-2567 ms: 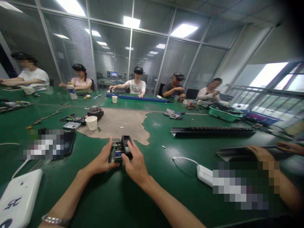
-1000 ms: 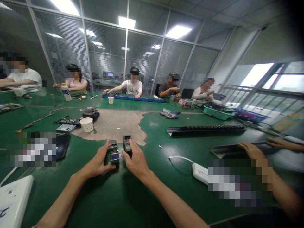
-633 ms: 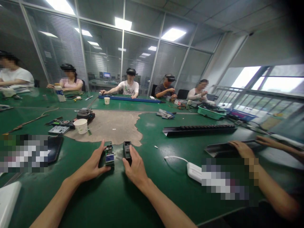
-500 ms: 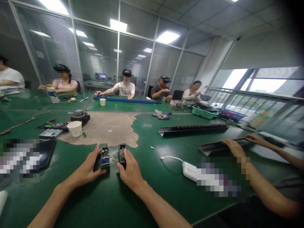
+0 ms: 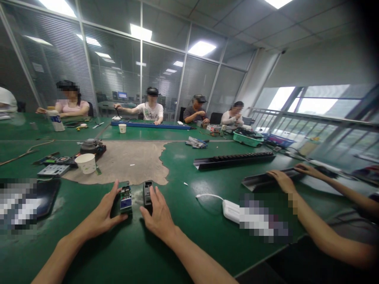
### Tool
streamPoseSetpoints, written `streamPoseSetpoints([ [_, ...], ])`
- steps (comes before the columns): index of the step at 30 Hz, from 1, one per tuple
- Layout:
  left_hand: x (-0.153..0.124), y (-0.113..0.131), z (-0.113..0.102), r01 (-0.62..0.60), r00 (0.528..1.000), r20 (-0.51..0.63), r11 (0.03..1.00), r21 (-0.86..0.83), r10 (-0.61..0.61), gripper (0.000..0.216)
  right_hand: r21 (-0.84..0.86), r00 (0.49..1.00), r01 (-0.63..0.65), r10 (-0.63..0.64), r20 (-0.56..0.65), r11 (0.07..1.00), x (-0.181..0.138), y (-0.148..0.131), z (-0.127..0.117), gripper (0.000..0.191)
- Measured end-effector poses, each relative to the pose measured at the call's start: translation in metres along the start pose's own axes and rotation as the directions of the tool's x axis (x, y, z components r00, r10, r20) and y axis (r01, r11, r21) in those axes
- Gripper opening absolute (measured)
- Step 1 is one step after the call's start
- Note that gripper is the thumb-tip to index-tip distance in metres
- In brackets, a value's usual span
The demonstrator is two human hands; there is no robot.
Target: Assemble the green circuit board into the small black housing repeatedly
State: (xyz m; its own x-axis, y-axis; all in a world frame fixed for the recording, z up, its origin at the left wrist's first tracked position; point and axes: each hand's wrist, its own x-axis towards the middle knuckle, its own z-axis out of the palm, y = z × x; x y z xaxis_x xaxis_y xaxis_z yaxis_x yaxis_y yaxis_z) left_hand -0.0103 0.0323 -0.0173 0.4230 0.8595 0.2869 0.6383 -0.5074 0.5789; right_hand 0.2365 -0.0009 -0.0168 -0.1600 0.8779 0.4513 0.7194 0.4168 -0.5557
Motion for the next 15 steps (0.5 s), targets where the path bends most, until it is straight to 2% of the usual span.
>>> streamPoseSetpoints([
  [3,0.0,0.003,-0.002,-0.003,1.0,-0.007,1.0,-0.006,0.003,0.109,0.038,1.0,0.026,-0.025,-0.006,0.999,0.002,0.001,0.001,0.069],
  [8,0.001,0.011,-0.006,0.01,1.0,-0.01,1.0,-0.004,-0.01,0.108,0.151,0.997,0.008,0.004,-0.081,0.988,0.012,-0.006,-0.006,0.065],
  [11,0.0,0.012,-0.006,-0.002,1.0,-0.019,1.0,-0.01,0.001,0.109,0.205,0.994,0.057,-0.035,-0.108,0.977,0.02,-0.02,-0.012,0.063],
  [15,-0.001,0.01,-0.005,-0.02,0.999,-0.033,1.0,-0.015,0.02,0.108,0.244,0.992,0.126,-0.115,-0.058,0.962,0.031,-0.047,-0.01,0.062],
])
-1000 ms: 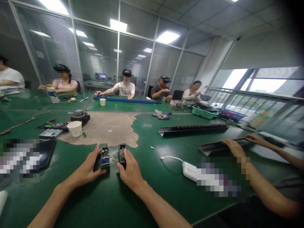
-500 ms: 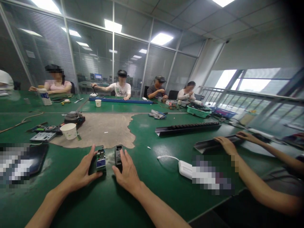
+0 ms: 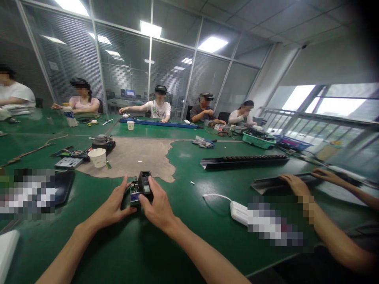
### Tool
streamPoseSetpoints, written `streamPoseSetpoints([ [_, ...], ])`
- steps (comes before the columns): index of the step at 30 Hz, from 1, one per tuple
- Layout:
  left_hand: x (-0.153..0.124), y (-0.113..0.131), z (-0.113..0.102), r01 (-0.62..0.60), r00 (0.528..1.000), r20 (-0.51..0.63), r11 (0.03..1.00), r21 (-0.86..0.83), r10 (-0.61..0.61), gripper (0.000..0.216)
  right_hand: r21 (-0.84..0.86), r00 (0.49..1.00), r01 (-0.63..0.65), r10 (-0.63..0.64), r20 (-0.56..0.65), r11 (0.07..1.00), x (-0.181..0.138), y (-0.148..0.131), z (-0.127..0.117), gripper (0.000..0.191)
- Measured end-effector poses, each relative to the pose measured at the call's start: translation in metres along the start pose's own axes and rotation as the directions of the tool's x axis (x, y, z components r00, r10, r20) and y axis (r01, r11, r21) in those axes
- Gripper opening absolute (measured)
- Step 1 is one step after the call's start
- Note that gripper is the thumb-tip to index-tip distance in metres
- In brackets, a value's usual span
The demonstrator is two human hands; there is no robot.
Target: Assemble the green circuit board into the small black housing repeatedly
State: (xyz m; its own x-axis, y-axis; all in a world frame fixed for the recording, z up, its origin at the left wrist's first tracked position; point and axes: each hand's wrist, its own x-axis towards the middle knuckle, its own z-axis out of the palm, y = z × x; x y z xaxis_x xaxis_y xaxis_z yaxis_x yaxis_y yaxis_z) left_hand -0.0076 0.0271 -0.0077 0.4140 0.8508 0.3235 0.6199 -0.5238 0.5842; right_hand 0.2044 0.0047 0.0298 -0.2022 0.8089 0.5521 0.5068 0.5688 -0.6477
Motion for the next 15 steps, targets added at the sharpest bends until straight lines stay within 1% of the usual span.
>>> streamPoseSetpoints([
  [3,-0.001,-0.001,0.001,-0.019,1.0,-0.011,1.0,-0.014,0.019,0.103,-0.005,0.999,0.003,-0.003,0.053,1.0,0.006,-0.012,0.015,0.063],
  [7,-0.003,-0.006,0.003,-0.028,0.999,-0.027,0.999,-0.02,0.028,0.097,-0.056,0.997,-0.02,0.025,0.078,0.998,0.009,-0.019,0.032,0.069],
  [11,-0.002,-0.012,0.004,-0.048,0.998,-0.038,0.999,-0.004,0.048,0.096,-0.113,0.996,-0.029,0.038,0.083,0.993,0.008,-0.022,0.039,0.074],
  [15,-0.002,-0.013,0.004,-0.075,0.997,-0.022,0.997,0.032,0.076,0.101,-0.167,0.99,-0.071,0.09,0.113,0.983,0.005,-0.017,0.042,0.07],
])
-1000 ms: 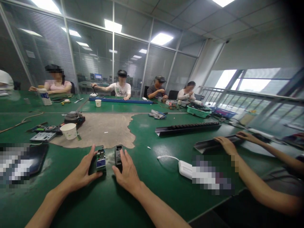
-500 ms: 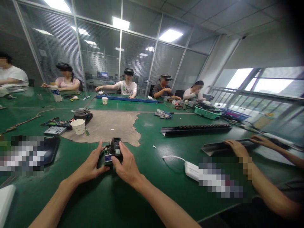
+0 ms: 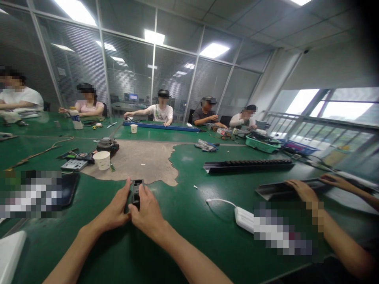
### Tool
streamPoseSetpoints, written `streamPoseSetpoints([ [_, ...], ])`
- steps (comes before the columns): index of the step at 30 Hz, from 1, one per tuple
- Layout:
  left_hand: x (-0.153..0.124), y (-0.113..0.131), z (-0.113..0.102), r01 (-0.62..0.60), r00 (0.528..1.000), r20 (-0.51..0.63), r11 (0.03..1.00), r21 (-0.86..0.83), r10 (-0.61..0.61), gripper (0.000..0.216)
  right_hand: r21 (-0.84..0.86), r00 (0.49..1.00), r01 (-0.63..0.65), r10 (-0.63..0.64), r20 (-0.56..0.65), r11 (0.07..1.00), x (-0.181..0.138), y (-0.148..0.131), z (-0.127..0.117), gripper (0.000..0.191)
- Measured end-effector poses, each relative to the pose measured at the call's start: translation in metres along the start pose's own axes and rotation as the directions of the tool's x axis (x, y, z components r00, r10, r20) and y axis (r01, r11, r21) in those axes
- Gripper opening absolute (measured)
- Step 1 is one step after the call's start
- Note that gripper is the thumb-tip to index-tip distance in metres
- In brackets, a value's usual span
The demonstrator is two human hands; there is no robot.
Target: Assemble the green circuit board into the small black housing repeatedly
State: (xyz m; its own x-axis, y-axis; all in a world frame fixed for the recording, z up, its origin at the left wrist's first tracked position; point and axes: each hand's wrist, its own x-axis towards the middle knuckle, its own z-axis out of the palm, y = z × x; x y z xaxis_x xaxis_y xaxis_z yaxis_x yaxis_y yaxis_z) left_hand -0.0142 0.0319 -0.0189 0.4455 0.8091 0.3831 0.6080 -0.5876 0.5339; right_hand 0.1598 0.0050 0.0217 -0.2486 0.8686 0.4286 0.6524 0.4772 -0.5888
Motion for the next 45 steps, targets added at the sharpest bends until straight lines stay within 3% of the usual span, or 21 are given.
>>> streamPoseSetpoints([
  [4,0.0,0.006,-0.001,-0.026,0.999,0.022,0.999,0.028,0.025,0.112,-0.022,0.999,-0.023,0.024,0.028,0.999,-0.006,0.007,0.006,0.069],
  [19,0.001,0.008,-0.001,-0.008,0.999,0.035,0.998,0.066,0.005,0.107,-0.007,1.0,0.012,-0.012,-0.013,1.0,-0.016,0.013,0.016,0.074],
  [26,0.001,0.012,-0.005,0.01,1.0,0.011,0.999,0.048,-0.011,0.109,0.055,0.99,0.068,-0.061,-0.127,0.996,-0.001,0.001,-0.02,0.07],
  [30,0.001,0.011,-0.006,0.052,0.998,0.026,0.998,0.041,-0.053,0.114,0.044,0.985,0.118,-0.111,-0.134,0.992,-0.002,0.016,-0.043,0.068],
  [36,0.002,0.011,-0.005,0.049,0.998,0.04,0.999,0.014,-0.05,0.113,-0.032,0.991,0.002,-0.007,-0.137,0.999,-0.021,0.048,-0.043,0.065],
  [45,0.003,0.012,-0.005,0.07,0.996,0.046,0.997,0.013,-0.071,0.112,-0.111,0.983,-0.115,0.097,-0.153,0.987,-0.03,0.063,-0.037,0.064],
])
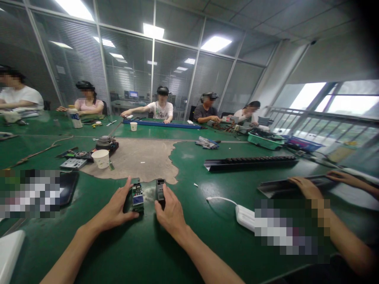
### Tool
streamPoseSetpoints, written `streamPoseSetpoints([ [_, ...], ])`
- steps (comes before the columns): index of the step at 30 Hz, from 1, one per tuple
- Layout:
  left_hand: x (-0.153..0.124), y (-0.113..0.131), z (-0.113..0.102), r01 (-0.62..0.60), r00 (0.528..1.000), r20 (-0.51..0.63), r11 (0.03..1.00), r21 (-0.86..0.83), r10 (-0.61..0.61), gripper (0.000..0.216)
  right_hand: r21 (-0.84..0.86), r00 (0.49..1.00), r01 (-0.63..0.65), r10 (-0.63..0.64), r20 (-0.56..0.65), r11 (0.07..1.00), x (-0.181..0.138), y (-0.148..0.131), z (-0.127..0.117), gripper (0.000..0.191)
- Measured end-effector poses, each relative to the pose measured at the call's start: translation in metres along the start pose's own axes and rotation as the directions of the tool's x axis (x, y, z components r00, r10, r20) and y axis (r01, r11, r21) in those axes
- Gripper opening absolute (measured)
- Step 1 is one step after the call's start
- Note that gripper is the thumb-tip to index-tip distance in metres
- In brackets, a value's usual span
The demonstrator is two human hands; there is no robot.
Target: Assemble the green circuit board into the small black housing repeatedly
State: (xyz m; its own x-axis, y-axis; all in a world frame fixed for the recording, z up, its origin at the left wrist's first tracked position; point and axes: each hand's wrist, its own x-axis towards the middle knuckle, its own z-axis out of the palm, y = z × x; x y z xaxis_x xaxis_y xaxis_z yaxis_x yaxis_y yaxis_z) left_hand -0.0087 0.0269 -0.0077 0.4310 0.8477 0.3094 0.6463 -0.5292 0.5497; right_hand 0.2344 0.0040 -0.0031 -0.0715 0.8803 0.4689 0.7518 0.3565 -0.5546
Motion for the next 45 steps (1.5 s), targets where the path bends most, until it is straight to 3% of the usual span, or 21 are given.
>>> streamPoseSetpoints([
  [9,0.0,0.005,-0.001,0.022,0.999,0.028,1.0,0.005,-0.022,0.111,0.052,1.0,0.019,-0.02,0.007,0.998,-0.007,-0.001,0.002,0.077],
  [19,0.0,0.002,-0.001,0.036,0.999,0.015,0.999,-0.034,-0.036,0.111,0.082,1.0,0.0,-0.002,0.025,0.997,-0.002,0.003,0.005,0.06],
  [23,-0.001,0.0,0.0,0.056,0.998,0.019,0.997,-0.062,-0.055,0.112,0.168,1.0,0.001,0.004,-0.03,0.986,0.007,-0.01,-0.005,0.056],
  [29,-0.001,-0.004,0.003,0.035,0.999,-0.005,0.997,-0.074,-0.036,0.114,0.25,0.994,0.11,-0.111,-0.01,0.962,0.015,-0.041,-0.009,0.056],
  [40,-0.003,-0.005,0.003,-0.014,0.999,-0.044,0.994,-0.104,0.01,0.105,0.108,0.98,0.122,-0.137,0.146,0.987,0.016,-0.074,0.014,0.067],
  [45,-0.004,-0.009,0.005,-0.047,0.998,-0.053,0.994,-0.1,0.042,0.104,0.056,0.973,0.149,-0.157,0.171,0.987,0.014,-0.071,0.023,0.054],
])
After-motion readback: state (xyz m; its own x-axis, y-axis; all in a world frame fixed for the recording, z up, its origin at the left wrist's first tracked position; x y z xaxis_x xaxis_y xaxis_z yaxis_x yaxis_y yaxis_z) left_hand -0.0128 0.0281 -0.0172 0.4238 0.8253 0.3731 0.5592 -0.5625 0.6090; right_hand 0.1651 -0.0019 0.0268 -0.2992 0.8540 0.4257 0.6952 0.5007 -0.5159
